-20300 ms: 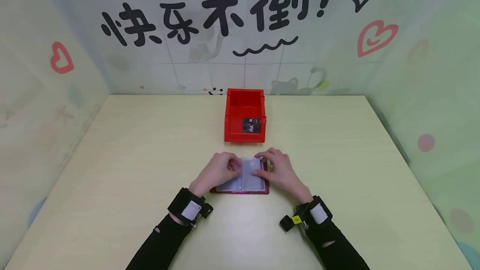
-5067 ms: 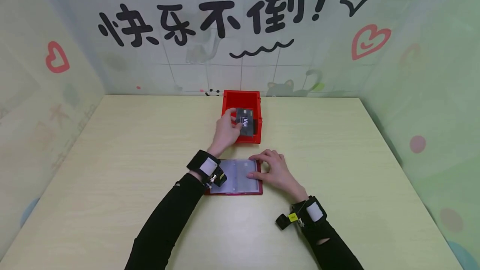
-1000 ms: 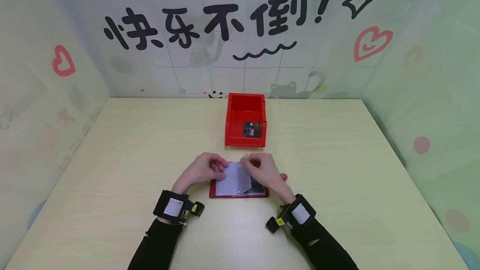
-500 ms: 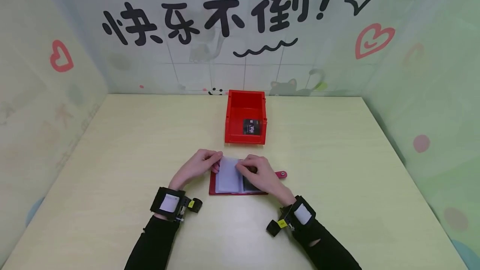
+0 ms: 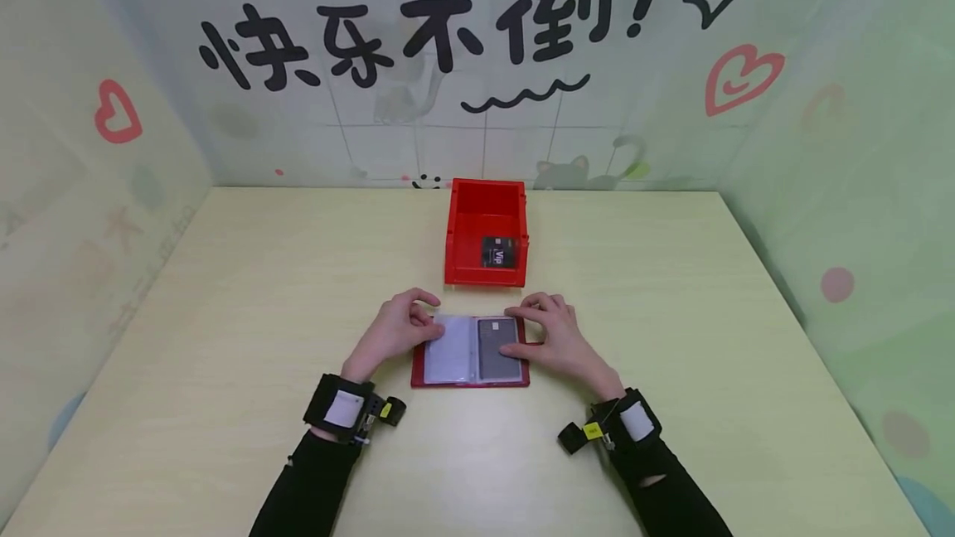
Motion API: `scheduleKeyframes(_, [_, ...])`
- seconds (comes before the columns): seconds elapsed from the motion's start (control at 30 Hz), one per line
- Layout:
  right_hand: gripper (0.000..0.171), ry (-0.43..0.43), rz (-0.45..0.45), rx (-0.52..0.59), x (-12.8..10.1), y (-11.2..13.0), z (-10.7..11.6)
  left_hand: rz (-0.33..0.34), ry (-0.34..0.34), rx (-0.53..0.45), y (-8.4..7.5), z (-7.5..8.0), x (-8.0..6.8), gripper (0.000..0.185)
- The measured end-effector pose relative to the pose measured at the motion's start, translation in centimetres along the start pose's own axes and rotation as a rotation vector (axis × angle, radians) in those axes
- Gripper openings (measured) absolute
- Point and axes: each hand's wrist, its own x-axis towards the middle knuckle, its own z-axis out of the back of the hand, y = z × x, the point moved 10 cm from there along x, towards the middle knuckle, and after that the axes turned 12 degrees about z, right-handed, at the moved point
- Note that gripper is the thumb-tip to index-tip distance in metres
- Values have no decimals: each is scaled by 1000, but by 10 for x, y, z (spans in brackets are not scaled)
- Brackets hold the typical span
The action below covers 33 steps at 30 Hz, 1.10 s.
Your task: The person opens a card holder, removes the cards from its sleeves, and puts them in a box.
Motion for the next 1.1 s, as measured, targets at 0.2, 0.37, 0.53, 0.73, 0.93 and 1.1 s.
scheduleKeyframes(0.2, [54, -29, 3, 7, -1, -2, 0, -17, -87, 91, -13, 0, -8, 35])
scheduleKeyframes(0.37, [53, -52, 10, 2, -2, 0, 1, -118, -96, 170, -33, -13, -14, 25])
scheduleKeyframes(0.53, [53, -55, 2, 7, -2, 0, 1, -171, -23, 161, -42, -31, -18, 23])
scheduleKeyframes(0.73, [53, -50, -4, 15, -2, 0, 2, -110, -4, 168, -39, -37, -16, 23])
scheduleKeyframes(0.93, [52, -50, 5, 8, -2, 1, 2, -65, 15, 172, -36, -40, -12, 20])
scheduleKeyframes(1.1, [53, -50, 11, 1, -2, 1, 1, -71, 26, 165, -35, -42, -9, 19])
